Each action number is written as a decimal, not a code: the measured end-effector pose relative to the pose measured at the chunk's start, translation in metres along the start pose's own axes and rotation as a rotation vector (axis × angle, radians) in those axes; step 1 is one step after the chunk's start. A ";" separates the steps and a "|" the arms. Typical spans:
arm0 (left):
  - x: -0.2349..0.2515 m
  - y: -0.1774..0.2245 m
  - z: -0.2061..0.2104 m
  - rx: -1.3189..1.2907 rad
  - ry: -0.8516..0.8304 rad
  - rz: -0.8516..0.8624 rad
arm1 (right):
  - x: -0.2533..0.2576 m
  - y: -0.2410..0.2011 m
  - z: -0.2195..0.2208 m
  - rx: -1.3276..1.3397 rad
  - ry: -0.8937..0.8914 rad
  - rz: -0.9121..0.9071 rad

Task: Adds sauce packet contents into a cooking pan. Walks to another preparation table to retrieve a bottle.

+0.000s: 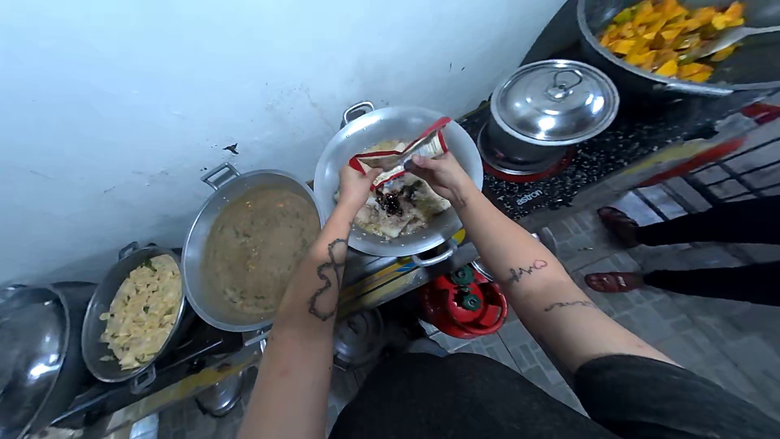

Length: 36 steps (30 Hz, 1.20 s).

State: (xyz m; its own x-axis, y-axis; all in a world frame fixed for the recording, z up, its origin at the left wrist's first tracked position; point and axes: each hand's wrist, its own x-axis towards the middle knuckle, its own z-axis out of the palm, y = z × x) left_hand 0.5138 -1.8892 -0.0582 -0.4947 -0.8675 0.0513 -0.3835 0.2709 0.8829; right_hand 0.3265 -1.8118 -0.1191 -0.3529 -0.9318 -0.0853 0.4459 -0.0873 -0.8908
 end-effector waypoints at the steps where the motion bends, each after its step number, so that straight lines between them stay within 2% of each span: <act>1: -0.003 -0.001 -0.002 -0.015 -0.015 0.000 | -0.006 -0.003 -0.005 0.013 0.036 0.029; 4: -0.011 -0.003 -0.004 -0.063 -0.060 0.019 | -0.026 -0.017 -0.010 -0.072 0.061 0.028; 8: -0.017 -0.006 -0.001 -0.245 -0.093 0.065 | -0.051 -0.026 -0.004 -0.193 0.146 -0.137; 11: -0.021 -0.001 0.002 -0.370 -0.110 0.017 | -0.057 -0.027 0.002 -0.253 0.236 -0.206; 14: -0.022 -0.003 0.005 -0.433 -0.083 -0.006 | -0.052 -0.021 0.012 -0.151 0.327 -0.243; 16: -0.021 0.001 0.006 -0.467 -0.075 -0.032 | -0.048 -0.012 0.017 0.074 0.356 -0.223; 19: -0.017 0.006 0.007 -0.483 -0.086 -0.045 | -0.040 -0.003 0.014 0.281 0.202 -0.093; 21: -0.012 0.006 0.004 -0.476 -0.078 -0.052 | -0.032 -0.006 0.017 0.242 0.132 -0.034; 29: 0.013 0.001 0.010 -0.546 -0.005 0.006 | 0.005 -0.011 0.028 0.220 0.141 -0.251; 32: 0.018 0.004 0.013 -0.638 0.043 -0.011 | 0.013 -0.011 0.031 0.276 0.138 -0.228; 36: 0.022 0.014 0.014 -0.688 0.086 -0.016 | 0.016 -0.015 0.029 0.257 0.028 -0.077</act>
State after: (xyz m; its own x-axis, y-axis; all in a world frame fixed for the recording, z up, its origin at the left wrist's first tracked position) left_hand 0.4864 -1.8989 -0.0517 -0.4183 -0.9071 0.0478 0.2057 -0.0433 0.9777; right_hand 0.3377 -1.8359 -0.0946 -0.4146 -0.9092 -0.0375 0.6097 -0.2470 -0.7531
